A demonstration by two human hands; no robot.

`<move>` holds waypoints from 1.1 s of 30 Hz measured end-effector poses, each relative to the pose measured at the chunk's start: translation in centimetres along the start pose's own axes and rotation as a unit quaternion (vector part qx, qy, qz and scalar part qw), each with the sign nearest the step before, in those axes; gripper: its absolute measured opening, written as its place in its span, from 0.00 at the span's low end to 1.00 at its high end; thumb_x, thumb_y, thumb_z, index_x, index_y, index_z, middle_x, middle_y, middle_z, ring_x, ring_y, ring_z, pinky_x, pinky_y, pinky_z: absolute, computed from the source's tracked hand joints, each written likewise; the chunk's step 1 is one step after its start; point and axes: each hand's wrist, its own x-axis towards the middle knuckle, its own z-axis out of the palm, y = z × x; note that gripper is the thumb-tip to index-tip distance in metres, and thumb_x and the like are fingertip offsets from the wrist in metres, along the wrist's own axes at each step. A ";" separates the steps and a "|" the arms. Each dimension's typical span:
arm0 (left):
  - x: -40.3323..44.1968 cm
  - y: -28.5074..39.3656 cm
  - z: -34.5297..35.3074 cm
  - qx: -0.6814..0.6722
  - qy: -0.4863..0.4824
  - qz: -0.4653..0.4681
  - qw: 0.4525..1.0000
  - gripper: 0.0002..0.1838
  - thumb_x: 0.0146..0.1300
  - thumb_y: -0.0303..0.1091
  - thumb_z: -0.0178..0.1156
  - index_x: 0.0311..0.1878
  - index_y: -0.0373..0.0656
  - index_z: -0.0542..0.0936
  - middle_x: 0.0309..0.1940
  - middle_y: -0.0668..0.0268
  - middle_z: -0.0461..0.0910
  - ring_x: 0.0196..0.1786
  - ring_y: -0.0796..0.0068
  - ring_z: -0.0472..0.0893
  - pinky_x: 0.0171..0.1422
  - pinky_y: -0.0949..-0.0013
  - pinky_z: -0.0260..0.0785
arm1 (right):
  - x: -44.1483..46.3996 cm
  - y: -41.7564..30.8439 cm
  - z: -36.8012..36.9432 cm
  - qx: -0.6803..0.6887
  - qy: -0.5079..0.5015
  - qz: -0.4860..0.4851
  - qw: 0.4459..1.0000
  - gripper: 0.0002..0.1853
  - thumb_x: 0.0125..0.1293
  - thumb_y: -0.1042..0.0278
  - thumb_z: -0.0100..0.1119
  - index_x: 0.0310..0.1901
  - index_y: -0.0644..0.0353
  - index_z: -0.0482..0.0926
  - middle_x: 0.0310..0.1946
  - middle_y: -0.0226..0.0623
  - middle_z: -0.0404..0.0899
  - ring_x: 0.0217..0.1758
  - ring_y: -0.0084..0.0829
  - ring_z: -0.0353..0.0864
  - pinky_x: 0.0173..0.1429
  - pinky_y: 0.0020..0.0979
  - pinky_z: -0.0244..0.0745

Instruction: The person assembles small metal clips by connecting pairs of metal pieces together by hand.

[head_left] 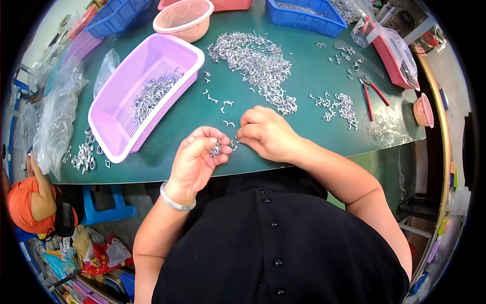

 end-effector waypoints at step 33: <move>0.7 -0.7 2.0 0.067 -0.017 -0.021 0.997 0.05 0.62 0.33 0.53 0.34 0.41 0.72 0.27 0.66 0.74 0.27 0.80 0.73 0.29 0.78 0.66 | 0.3 -0.7 -1.1 0.351 0.026 0.136 0.926 0.04 0.60 0.73 0.51 0.33 0.64 0.74 0.31 0.33 0.69 0.34 0.24 0.70 0.39 0.24 0.67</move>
